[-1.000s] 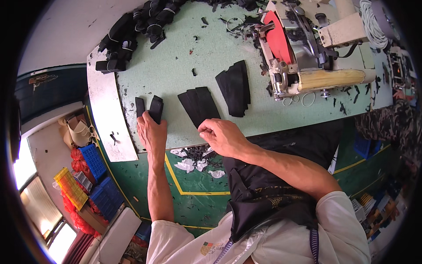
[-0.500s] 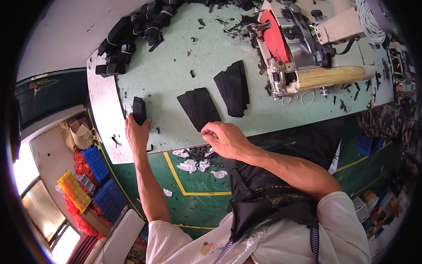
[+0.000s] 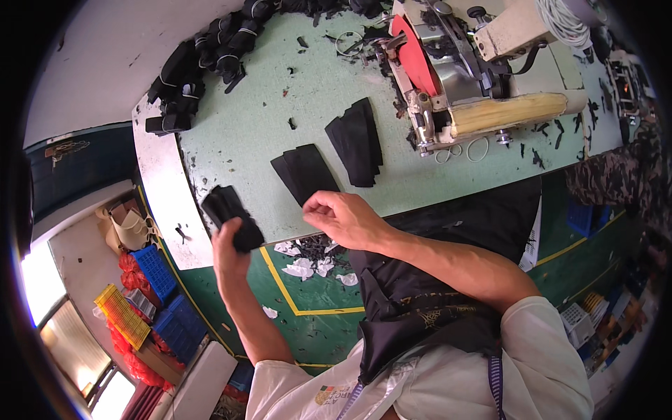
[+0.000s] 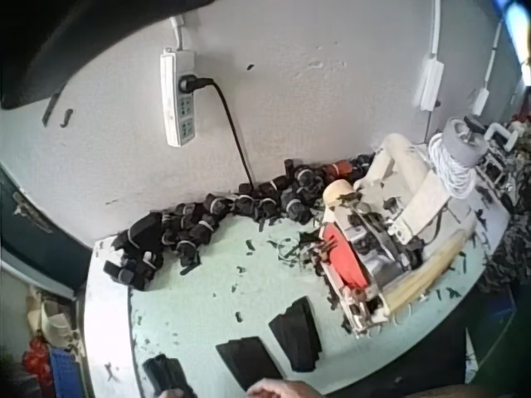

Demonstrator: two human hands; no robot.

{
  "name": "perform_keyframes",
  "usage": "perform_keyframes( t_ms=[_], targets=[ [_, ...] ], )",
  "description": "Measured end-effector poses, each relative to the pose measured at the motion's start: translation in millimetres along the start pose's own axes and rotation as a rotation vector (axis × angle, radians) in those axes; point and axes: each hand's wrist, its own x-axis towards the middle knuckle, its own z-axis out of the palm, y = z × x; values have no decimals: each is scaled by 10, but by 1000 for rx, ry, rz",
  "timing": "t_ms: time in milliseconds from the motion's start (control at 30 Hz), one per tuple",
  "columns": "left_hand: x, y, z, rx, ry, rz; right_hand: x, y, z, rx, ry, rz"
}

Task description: The person feeds leather parts through a skiving machine, sorts bundles of strips by hand, opens the machine cover to clean debris from the interior, and feeds the strips through the machine to skive their edges.

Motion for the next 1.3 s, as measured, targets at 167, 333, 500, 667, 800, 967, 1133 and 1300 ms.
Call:
perform_keyframes(
  t_ms=[167,333,500,667,800,967,1133,1300],
  targets=[
    [-463,-258,529,-150,-243,-141,26,-185,12,270,-85,16],
    [-562,-319,628,-160,-379,-186,-37,-337,-142,277,-162,206],
    [-615,-388,672,-151,-366,-189,-91,-266,-142,268,-123,200],
    [-631,-513,724,-231,-166,-69,-108,-156,-123,276,-70,196],
    [-645,-566,733,-258,-120,-45,-144,-157,-107,273,-41,179],
    [-588,-708,669,-192,-145,-8,-191,-200,-4,-27,15,-18],
    [-572,-725,732,-306,-117,5,-149,-42,34,-104,135,-87],
    [-541,-764,749,-364,-92,-1,-137,-102,18,-123,145,-70]
  ],
)
